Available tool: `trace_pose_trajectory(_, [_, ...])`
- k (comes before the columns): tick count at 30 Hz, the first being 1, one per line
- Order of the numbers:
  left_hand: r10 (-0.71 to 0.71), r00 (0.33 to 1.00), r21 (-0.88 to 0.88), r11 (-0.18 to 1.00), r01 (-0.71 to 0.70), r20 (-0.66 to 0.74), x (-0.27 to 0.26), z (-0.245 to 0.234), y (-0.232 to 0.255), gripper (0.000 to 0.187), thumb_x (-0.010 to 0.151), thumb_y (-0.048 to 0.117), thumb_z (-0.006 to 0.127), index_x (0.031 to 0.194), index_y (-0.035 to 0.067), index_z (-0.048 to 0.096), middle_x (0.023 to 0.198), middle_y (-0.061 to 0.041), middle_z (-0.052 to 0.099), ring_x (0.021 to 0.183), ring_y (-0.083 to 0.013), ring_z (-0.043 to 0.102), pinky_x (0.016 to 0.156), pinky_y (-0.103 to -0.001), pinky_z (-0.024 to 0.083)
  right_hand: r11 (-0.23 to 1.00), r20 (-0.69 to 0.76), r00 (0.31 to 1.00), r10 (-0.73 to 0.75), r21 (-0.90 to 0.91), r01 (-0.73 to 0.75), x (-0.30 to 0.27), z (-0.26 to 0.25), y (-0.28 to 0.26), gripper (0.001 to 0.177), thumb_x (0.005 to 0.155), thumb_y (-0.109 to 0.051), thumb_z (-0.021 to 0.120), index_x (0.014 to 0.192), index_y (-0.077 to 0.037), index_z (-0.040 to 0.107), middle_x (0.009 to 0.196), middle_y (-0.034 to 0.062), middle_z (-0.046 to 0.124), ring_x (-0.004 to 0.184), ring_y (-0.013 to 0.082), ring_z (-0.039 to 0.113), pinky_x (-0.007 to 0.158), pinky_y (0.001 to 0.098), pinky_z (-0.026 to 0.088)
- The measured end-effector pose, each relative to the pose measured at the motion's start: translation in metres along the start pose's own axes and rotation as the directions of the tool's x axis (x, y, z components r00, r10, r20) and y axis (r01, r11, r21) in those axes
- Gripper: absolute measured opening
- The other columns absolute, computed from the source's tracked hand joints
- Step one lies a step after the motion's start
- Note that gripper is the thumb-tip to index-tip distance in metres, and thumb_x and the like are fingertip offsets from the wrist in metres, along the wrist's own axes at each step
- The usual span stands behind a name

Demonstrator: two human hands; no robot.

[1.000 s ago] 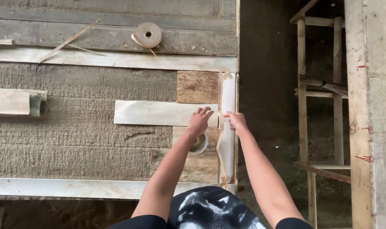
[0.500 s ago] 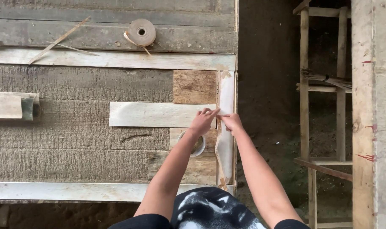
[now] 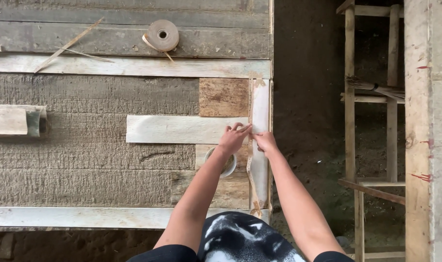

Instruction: Applying adhesive edge banding to the side of a wooden board by hand and rubbing it down with a small container.

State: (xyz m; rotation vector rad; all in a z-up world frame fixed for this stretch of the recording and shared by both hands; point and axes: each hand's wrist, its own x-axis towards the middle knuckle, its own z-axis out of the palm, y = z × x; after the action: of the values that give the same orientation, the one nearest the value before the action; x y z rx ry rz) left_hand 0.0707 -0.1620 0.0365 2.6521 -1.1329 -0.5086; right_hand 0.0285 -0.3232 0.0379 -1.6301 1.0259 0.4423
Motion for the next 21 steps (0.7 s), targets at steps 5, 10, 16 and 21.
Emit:
trace_pose_trajectory(5, [-0.008,0.998,-0.02,1.0,0.009,0.061,0.003,0.007,-0.003,0.082,0.087,0.002,0.06,0.16,0.03,0.036,0.158,0.016,0.048,0.142,-0.019,0.037,0.101,-0.043,0.045,1.0,0.004,1.0,0.011,0.01,-0.011,-0.001,0.001,0.004,0.022,0.082,-0.024,0.082,0.091,-0.003,0.08,0.045,0.0038,0.038,0.038,0.0085,0.036,0.036,0.023,0.037])
trace_pose_trajectory(10, [-0.021,0.992,0.004,1.0,0.02,0.126,0.011,0.015,-0.007,0.079,0.087,0.004,0.059,0.158,0.033,0.039,0.161,0.019,0.042,0.143,-0.0184,0.036,0.102,-0.045,0.042,1.0,0.007,1.0,-0.01,0.007,0.01,0.013,0.005,0.024,0.029,0.083,-0.03,0.082,0.094,-0.003,0.08,0.045,0.0054,0.039,0.037,0.0097,0.037,0.035,0.023,0.038])
trace_pose_trajectory(16, [-0.025,0.99,0.029,0.999,0.021,0.138,0.009,0.011,-0.001,0.074,0.09,0.006,0.058,0.156,0.033,0.041,0.164,0.019,0.038,0.145,-0.018,0.032,0.104,-0.046,0.04,0.999,-0.005,1.0,0.016,0.042,-0.016,-0.004,0.004,0.019,0.03,0.086,-0.032,0.082,0.091,-0.003,0.079,0.045,0.0047,0.039,0.038,0.0088,0.036,0.037,0.0219,0.037])
trace_pose_trajectory(21, [-0.032,0.99,0.035,0.999,0.027,0.137,0.0,0.003,0.008,0.061,0.092,0.01,0.058,0.149,0.031,0.049,0.165,0.016,0.033,0.147,-0.0178,0.029,0.108,-0.052,0.038,0.997,0.036,0.998,0.048,0.055,-0.05,-0.009,0.003,0.033,0.038,0.084,-0.031,0.085,0.1,0.003,0.077,0.049,0.0021,0.037,0.041,0.0066,0.035,0.039,0.02,0.035])
